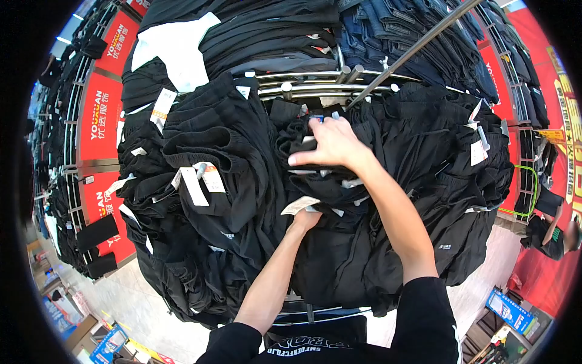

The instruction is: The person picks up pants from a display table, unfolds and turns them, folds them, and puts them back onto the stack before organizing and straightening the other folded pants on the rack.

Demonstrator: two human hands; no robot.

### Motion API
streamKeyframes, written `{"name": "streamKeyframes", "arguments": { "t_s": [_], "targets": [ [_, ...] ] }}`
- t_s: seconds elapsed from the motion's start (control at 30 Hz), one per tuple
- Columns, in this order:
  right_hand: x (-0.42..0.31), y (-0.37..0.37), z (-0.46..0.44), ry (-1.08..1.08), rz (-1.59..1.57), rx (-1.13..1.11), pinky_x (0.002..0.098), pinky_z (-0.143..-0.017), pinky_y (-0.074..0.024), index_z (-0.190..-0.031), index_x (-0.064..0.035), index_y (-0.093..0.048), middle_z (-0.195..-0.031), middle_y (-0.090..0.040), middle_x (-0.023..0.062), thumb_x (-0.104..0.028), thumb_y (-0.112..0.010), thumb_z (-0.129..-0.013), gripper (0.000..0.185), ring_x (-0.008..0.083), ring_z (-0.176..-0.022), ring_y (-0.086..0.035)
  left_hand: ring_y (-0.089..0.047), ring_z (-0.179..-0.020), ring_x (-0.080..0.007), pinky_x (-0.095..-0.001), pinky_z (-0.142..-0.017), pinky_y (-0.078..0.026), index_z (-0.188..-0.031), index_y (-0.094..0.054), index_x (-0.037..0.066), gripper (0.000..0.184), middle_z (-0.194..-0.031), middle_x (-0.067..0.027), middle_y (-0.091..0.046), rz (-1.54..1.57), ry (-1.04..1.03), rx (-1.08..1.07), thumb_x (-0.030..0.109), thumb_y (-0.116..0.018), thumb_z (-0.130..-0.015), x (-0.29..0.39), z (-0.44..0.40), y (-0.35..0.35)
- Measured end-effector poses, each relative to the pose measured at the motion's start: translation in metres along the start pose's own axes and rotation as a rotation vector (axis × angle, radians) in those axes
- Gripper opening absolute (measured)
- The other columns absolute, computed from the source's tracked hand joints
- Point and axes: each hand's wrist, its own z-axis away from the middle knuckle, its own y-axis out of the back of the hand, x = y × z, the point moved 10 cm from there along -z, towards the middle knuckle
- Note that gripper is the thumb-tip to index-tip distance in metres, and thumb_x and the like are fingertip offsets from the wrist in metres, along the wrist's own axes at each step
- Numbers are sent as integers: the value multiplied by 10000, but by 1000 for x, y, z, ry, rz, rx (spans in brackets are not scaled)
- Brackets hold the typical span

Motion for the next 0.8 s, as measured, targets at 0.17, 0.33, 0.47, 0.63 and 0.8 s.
{"name": "streamKeyframes", "arguments": {
  "t_s": [0.17, 0.33, 0.47, 0.63, 0.8],
  "targets": [
    [69, -35, -62, -350, -155, -241, 440, -1101, -376, -1379, 76, -497, -1341, -548, 312, -904, -428, -747, 1168, 417, -1282, -518, -580, -1183, -346, -414, -987, -449, -1226, -626, 91, 375, -1258, -151, -641, 139, -65, 118, 307, -607, -919, 11, -1, 22],
    [57, -45, -81, -220, 170, -172, 625, -1145, -204, -1358, -12, -580, -1468, -448, 270, -945, -265, -759, 1153, 449, -1444, -258, -555, -1211, -333, -413, -1017, -427, -1229, -613, 76, 346, -1284, -137, -622, 119, -23, 85, 287, -558, -961, 6, -6, 13],
    [56, -49, -75, -144, 72, -118, 528, -1161, -262, -1360, -42, -589, -1429, -485, 287, -959, -326, -722, 1148, 430, -1400, -361, -548, -1217, -332, -414, -1028, -417, -1223, -610, 76, 343, -1297, -134, -614, 119, -50, 94, 296, -533, -971, 8, -7, 14],
    [43, -47, -73, -231, -198, -301, 421, -1088, -417, -1335, 99, -540, -1316, -562, 326, -987, -461, -596, 1317, 420, -1250, -550, -549, -1217, -338, -415, -1025, -420, -1226, -614, 91, 361, -1289, -137, -615, 124, -39, 74, 306, -583, -937, 7, -2, 13],
    [-46, 15, 31, 79, 155, 106, 423, -847, -378, -905, 51, -662, -895, -645, 194, -836, -652, -611, 935, 324, -873, -576, -536, -1274, -317, -437, -1076, -424, -1317, -592, 97, 490, -1333, -131, -609, -167, -152, 490, 288, -660, -871, 24, 37, 25]
  ]
}}
